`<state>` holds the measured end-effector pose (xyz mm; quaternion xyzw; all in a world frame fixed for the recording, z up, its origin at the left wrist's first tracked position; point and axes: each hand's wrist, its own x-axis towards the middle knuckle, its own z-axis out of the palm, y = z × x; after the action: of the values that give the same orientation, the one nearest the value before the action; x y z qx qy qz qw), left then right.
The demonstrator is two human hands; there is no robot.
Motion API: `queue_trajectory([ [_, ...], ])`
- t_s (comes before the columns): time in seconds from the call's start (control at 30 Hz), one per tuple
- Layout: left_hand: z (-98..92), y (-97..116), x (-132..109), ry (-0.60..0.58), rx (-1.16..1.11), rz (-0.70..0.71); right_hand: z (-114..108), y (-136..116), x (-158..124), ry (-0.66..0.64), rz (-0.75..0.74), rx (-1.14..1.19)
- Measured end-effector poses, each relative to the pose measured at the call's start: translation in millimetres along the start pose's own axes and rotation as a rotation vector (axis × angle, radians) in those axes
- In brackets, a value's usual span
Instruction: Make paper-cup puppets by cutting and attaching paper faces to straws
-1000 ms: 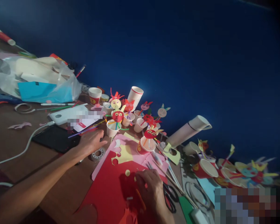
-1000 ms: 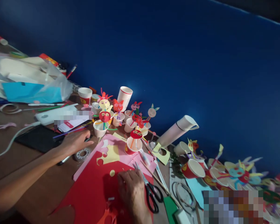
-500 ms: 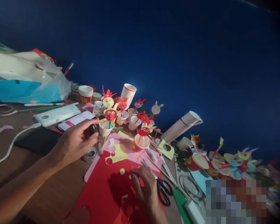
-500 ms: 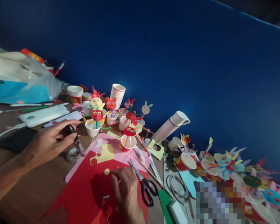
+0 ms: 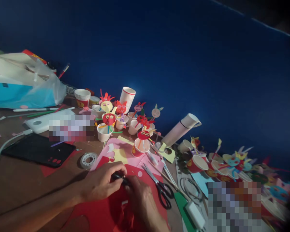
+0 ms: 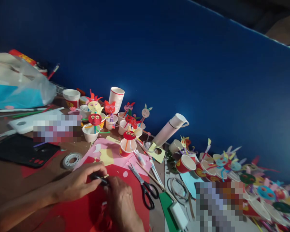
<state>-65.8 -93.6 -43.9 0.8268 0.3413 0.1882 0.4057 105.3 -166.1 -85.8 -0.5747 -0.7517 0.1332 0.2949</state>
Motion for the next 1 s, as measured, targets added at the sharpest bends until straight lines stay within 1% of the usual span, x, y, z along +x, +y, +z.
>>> queue_trajectory([
  [0.23,6.5,-6,2,-0.113,0.264,0.020,7,6,-2,-0.007,-0.125,-0.250],
  [0.4,4.1,-8,2,-0.184,0.377,-0.010,15,14,-5,-0.037,-0.178,-0.290],
  [0.57,-1.7,-6,3,-0.233,0.347,0.019,12,17,-8,-0.060,-0.202,-0.355],
  [0.67,-7.5,-2,4,-0.275,0.309,0.050,7,13,-8,-0.109,-0.197,-0.376],
  [0.77,-10.9,0,5,-0.287,0.289,0.038,4,8,-6,-0.143,-0.192,-0.377],
  [0.9,-9.0,-5,4,-0.290,0.267,0.019,5,5,-3,-0.150,-0.208,-0.372],
  [1.0,-8.1,-10,3,-0.278,0.234,0.020,6,2,-3,-0.137,-0.208,-0.417],
])
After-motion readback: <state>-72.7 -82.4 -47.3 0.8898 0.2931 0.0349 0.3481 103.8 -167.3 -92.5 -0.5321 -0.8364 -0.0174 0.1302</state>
